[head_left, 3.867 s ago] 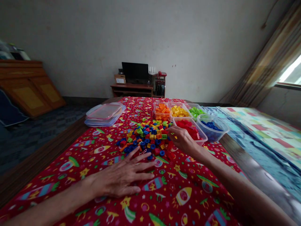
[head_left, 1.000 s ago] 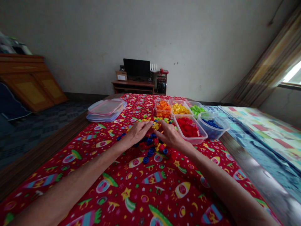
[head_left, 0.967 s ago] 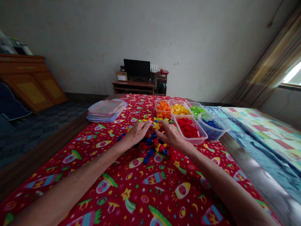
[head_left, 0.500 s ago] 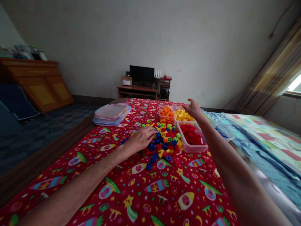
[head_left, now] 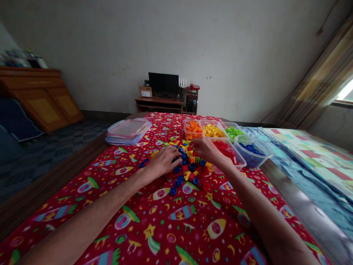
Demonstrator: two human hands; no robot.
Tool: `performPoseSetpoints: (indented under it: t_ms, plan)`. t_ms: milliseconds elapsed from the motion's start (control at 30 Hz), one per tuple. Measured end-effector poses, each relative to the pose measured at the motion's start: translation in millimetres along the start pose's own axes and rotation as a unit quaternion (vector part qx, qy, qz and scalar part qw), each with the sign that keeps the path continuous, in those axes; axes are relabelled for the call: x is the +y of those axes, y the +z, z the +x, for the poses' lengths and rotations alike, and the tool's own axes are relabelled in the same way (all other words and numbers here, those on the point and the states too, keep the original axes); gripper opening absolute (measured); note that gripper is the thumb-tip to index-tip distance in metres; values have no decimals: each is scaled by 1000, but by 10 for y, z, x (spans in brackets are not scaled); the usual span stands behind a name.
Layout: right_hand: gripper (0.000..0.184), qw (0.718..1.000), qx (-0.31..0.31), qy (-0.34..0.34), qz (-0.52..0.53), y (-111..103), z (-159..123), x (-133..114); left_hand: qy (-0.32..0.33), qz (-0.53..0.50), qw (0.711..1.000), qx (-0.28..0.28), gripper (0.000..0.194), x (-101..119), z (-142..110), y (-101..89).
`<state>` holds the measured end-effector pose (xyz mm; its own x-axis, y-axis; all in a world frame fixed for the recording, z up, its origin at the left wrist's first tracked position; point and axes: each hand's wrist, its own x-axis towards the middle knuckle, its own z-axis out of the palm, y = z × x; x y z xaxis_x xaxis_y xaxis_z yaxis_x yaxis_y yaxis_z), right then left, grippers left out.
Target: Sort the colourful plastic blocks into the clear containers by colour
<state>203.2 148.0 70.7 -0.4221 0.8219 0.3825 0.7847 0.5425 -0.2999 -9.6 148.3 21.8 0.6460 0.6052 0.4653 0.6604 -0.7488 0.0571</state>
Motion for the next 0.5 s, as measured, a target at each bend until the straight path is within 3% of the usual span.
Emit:
performPoseSetpoints:
  t_ms: [133,267,500]
  plan:
    - [21,995,-61,-22,-72,93,-40,-51,-4,22,999,-26,17,65,-14,25]
    - [26,987,-120,-51,-97,182,-81,-51,-8,19,1000,-17,15,84,-34,98]
    - [17,992,-79,-44,-85,172,-62,60,-30,-19,999,1,8,23,35,46]
